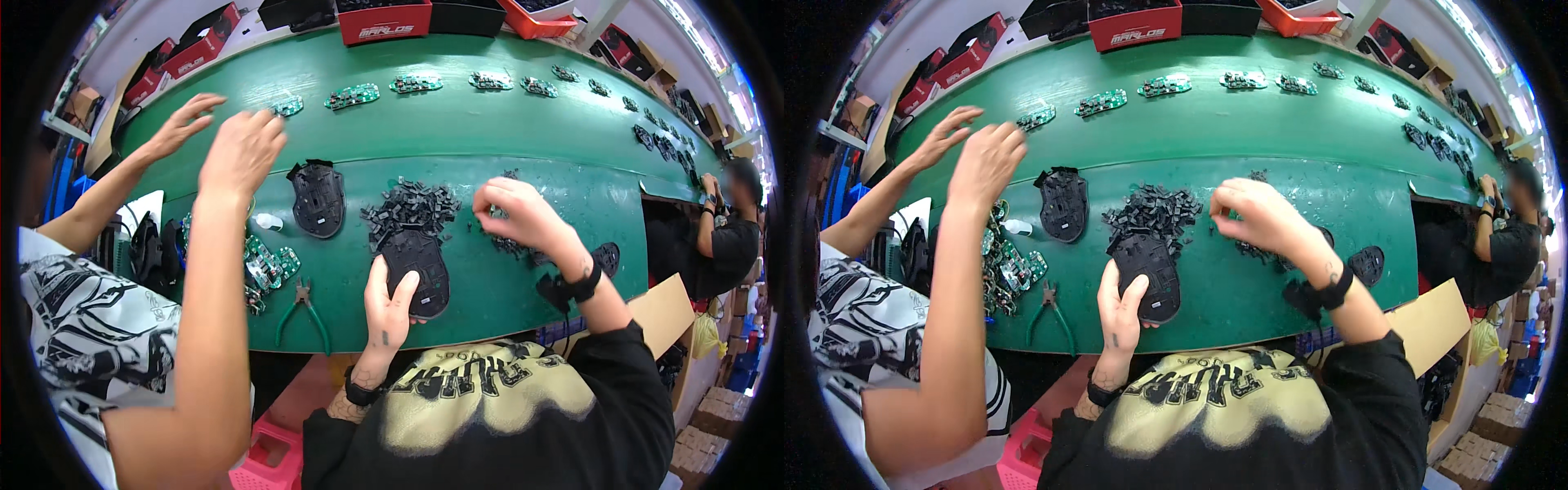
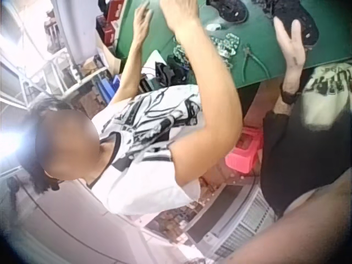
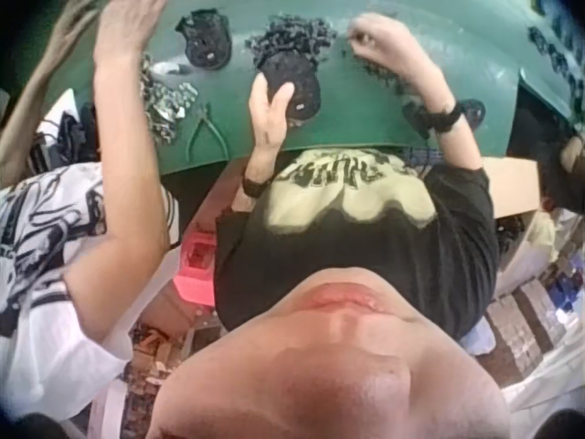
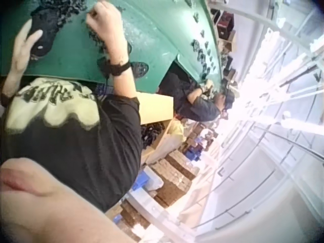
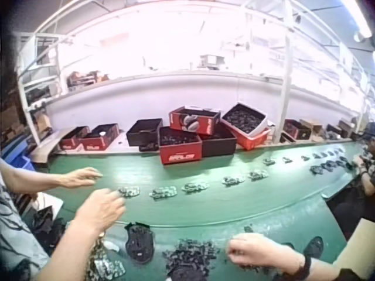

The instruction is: The person assembles small electronic components by hand at a green workbench. They pick up black plastic housings and insert small black pieces into them, then place the assembled units on the table. The person also retrieves more housings from a cardboard box and continues the repetitive assembly process.

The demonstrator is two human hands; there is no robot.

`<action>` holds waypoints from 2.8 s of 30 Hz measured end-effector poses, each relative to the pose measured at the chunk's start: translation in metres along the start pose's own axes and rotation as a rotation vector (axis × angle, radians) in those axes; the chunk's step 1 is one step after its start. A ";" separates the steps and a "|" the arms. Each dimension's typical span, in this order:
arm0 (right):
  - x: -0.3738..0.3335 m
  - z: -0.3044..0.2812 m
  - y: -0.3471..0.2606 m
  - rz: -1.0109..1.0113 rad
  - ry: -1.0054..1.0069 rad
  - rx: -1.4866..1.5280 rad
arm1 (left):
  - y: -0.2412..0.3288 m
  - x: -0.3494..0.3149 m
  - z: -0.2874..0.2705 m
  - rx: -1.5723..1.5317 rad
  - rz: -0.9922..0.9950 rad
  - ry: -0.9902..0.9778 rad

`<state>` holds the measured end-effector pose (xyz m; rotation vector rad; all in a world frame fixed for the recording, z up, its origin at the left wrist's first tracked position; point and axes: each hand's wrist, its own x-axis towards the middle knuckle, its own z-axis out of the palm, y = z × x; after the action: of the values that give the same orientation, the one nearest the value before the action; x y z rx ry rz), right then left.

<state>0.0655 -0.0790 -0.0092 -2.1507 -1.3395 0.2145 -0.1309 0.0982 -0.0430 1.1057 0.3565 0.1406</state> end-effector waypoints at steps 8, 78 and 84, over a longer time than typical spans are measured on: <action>-0.036 0.037 -0.065 0.290 0.194 0.576 | -0.003 0.007 0.012 0.039 0.090 0.012; -0.082 -0.003 -0.017 0.655 0.345 1.271 | -0.026 0.030 0.114 0.181 0.180 -0.180; -0.096 -0.031 0.015 0.590 0.338 1.216 | -0.023 0.043 0.136 0.129 0.059 -0.356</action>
<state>0.0443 -0.1783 -0.0083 -1.3271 -0.1654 0.6549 -0.0452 -0.0149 -0.0183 1.2432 0.0137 -0.0286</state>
